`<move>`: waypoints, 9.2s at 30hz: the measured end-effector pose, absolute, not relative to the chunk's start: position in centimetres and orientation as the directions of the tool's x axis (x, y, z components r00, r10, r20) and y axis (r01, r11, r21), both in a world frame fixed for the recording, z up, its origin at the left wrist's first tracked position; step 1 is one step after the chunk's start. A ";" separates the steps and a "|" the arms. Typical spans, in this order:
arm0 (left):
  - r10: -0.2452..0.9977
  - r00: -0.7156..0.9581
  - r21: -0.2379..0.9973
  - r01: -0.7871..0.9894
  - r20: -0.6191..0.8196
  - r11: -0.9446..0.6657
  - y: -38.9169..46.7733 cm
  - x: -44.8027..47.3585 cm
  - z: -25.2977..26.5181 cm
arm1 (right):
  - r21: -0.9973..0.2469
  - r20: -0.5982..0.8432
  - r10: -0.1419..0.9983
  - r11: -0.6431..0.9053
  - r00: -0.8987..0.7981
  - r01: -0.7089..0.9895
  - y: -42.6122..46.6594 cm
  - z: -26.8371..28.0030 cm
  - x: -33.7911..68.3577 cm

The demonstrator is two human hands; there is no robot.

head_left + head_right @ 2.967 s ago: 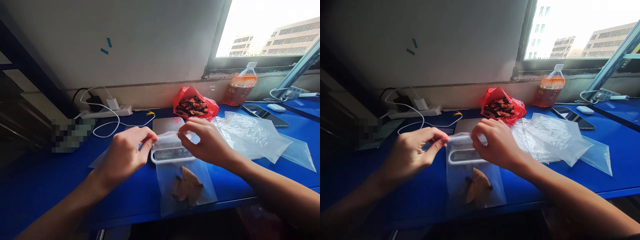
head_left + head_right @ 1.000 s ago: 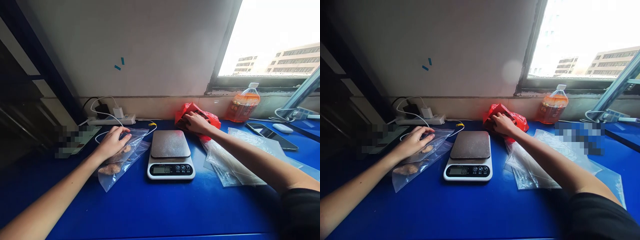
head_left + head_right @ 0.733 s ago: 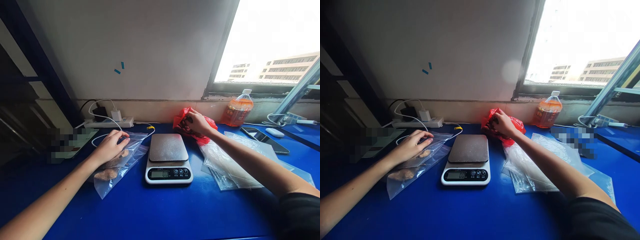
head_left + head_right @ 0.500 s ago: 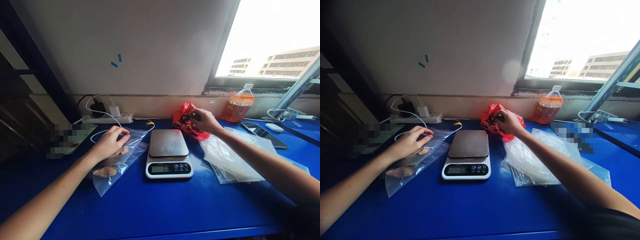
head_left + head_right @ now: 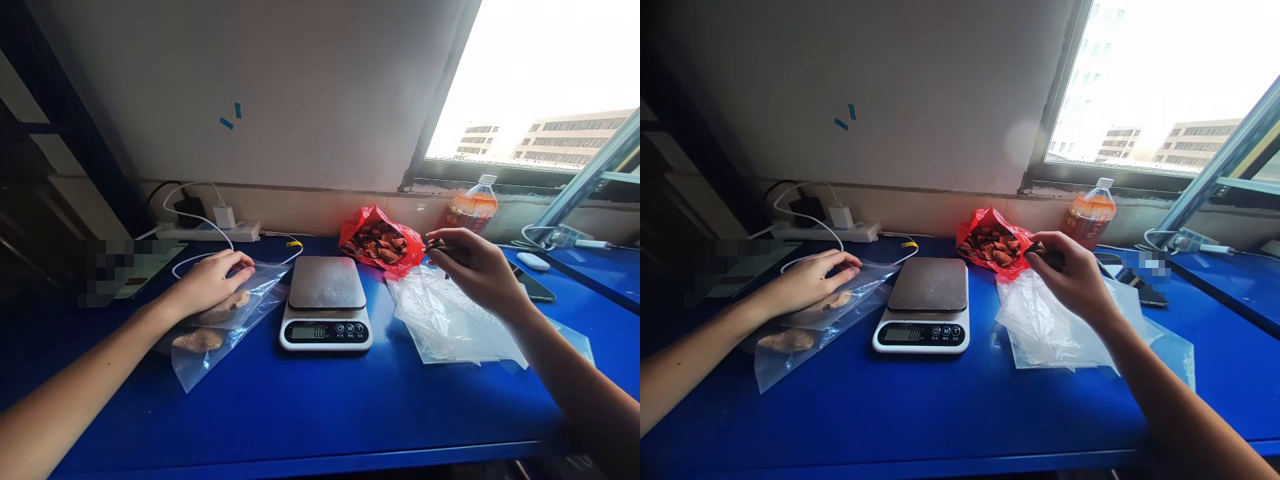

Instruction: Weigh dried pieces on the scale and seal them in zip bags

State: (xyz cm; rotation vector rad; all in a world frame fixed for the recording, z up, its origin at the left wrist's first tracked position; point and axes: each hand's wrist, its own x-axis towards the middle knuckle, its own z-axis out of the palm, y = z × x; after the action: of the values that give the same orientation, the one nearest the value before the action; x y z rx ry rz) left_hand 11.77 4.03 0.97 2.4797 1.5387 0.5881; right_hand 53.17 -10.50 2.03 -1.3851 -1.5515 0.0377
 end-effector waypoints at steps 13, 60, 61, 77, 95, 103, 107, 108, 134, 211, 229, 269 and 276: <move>0.864 0.468 0.299 0.810 0.187 -0.504 2.7 12.4 1.6 | -0.771 0.382 0.917 0.248 0.114 0.587 -10.0 0.0 50.0; 0.833 0.543 0.288 0.785 0.103 -0.548 2.4 12.5 1.5 | -0.318 0.264 0.779 0.627 -0.569 0.711 -2.5 2.6 41.7; 0.836 0.540 0.292 0.788 0.095 -0.542 2.3 12.5 1.6 | -0.314 0.271 0.781 0.624 -0.562 0.715 -2.7 2.7 41.9; 0.831 0.551 0.285 0.786 0.079 -0.549 2.1 12.6 1.9 | -0.241 0.487 0.753 0.604 -0.444 0.760 -7.9 0.0 43.8; 0.817 0.576 0.244 0.790 0.021 -0.563 1.7 12.8 2.4 | -0.107 0.718 0.618 0.552 -0.319 0.827 -8.8 -0.8 41.2; 0.807 0.591 0.263 0.778 0.007 -0.571 1.5 12.6 2.5 | -0.167 0.710 0.668 0.470 -0.225 0.867 -9.2 0.9 43.1; 0.810 0.587 0.262 0.781 0.001 -0.567 1.5 12.6 2.6 | -0.229 0.685 0.701 0.465 -0.198 0.855 -8.0 -0.3 43.6; 0.811 0.586 0.260 0.783 -0.004 -0.565 1.5 12.7 2.7 | -0.243 0.678 0.708 0.472 -0.200 0.848 -7.7 -0.5 43.7; 0.812 0.581 0.249 0.795 -0.052 -0.553 0.9 12.8 3.1 | -0.371 0.741 0.671 0.436 -0.021 0.820 -8.7 2.9 46.7; 0.752 0.655 0.202 0.729 0.073 -0.655 -0.6 12.4 4.5 | -0.128 0.128 0.958 0.272 -0.256 0.954 -10.3 4.9 57.1; 0.148 0.793 0.197 0.036 0.591 -0.980 -8.5 17.2 2.2 | -0.576 0.456 0.808 0.587 -0.372 0.569 -14.8 0.8 39.3; 0.009 0.889 0.164 -0.075 0.458 -0.984 -8.0 17.1 3.0 | -0.339 0.468 0.668 0.741 -0.579 0.580 -15.5 0.9 38.8; -0.005 0.868 0.095 -0.060 0.497 -0.994 -7.8 17.2 2.9 | -0.267 0.553 0.576 0.807 -0.602 0.527 -15.5 1.2 38.8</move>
State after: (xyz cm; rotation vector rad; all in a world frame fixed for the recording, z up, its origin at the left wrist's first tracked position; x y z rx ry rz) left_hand 17.20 -7.79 2.86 2.9314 -0.0514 0.7798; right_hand 38.76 -15.49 1.17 -0.8101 -2.3474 0.1002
